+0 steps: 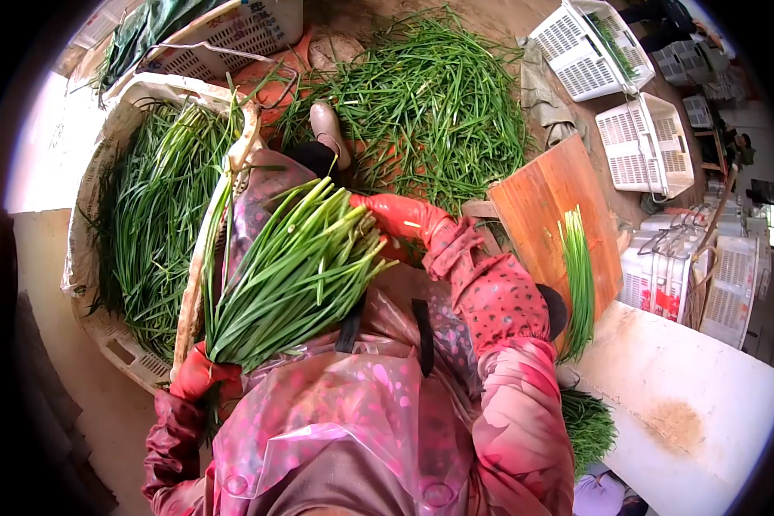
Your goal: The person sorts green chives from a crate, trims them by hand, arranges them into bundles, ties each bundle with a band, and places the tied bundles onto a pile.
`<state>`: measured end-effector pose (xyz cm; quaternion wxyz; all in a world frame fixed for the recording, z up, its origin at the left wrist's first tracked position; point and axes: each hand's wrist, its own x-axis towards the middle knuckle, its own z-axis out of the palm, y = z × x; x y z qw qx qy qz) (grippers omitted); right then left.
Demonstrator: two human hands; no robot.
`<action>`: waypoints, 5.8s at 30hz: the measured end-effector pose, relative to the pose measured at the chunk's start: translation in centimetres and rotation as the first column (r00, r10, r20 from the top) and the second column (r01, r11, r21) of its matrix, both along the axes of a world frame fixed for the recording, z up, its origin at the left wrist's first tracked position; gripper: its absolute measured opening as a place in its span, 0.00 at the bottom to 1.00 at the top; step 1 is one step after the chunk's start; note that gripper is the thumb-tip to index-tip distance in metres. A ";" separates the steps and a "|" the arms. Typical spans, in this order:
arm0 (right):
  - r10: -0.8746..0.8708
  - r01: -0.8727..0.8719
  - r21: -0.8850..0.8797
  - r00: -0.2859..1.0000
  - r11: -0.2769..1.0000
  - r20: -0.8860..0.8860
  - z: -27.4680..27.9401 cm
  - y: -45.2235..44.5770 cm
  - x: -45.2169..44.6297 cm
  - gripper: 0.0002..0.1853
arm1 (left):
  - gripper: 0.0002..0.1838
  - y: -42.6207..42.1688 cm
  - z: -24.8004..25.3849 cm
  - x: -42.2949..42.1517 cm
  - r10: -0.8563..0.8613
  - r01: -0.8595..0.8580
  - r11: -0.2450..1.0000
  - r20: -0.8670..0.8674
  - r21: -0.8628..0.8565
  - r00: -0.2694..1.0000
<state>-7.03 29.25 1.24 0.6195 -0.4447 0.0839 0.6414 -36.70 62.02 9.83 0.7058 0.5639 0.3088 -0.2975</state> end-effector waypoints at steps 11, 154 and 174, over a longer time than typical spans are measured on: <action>-0.264 0.195 0.294 0.940 0.936 0.214 1.3 2.4 3.7 0.12 | 0.43 0.6 1.5 2.8 0.187 -0.188 0.974 0.015 0.128 0.982; 0.539 0.104 -0.555 -0.433 0.826 0.722 7.9 9.3 12.4 0.20 | 0.16 -0.1 2.7 5.0 -0.515 0.447 0.739 -0.006 0.505 0.857; 0.710 -0.667 -0.391 0.303 0.634 0.636 3.5 5.7 6.6 0.32 | 0.22 2.6 2.8 3.6 -0.502 0.496 0.794 -0.081 0.352 0.861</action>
